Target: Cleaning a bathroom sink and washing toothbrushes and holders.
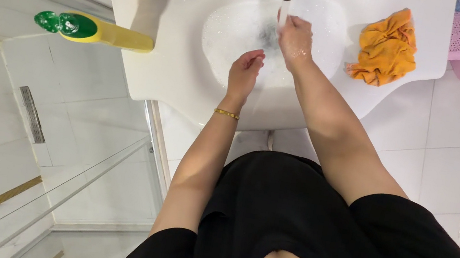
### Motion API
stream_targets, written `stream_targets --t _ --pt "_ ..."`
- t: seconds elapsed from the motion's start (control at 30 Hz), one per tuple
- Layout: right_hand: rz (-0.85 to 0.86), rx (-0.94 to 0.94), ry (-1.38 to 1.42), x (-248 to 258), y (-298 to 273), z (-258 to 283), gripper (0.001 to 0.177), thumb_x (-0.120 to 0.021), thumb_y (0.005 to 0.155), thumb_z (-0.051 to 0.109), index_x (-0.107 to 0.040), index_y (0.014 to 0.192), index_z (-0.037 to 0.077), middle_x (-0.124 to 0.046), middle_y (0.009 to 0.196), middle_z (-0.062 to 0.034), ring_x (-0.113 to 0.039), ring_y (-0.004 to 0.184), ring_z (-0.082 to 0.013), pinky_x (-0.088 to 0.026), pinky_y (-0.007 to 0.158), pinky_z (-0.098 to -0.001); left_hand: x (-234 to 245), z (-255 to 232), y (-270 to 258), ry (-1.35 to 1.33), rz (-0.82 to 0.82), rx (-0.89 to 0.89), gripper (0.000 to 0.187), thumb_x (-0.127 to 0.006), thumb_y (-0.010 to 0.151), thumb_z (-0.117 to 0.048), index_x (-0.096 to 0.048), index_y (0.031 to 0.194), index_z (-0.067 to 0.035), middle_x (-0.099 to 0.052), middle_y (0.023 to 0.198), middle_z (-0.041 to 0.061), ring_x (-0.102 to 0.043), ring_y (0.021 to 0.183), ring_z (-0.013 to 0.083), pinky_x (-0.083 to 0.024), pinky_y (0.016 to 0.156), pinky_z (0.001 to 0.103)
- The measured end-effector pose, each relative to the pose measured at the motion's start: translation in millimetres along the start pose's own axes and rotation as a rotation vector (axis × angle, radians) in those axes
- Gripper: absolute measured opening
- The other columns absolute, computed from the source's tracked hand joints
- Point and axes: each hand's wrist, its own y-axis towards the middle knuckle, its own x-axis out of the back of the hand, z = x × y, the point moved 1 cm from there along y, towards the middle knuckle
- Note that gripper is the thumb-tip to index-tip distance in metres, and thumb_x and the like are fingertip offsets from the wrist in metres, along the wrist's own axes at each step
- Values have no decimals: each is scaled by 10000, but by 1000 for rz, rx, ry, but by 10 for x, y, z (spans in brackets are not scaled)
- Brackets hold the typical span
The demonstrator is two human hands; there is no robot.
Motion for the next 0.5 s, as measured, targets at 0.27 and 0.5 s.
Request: stream_targets --t 0.27,0.5 --pt "40 52 -79 647 152 -638 358 -630 960 280 -622 752 -12 -569 632 -58 -519 543 -162 -421 512 -334 -663 -6 -40 135 168 111 307 -580 1005 -241 -710 1174 -19 -757 1051 46 -678 882 129 -557 768 296" --pt "226 487 -448 1336 -444 -133 542 -653 1016 286 -448 1467 65 -603 1306 -208 -561 1231 -303 -455 1054 -415 -1052 -126 40 -283 257 425 526 -439 1013 -523 -610 1212 -68 -726 1068 46 -724 915 127 -624 793 287"
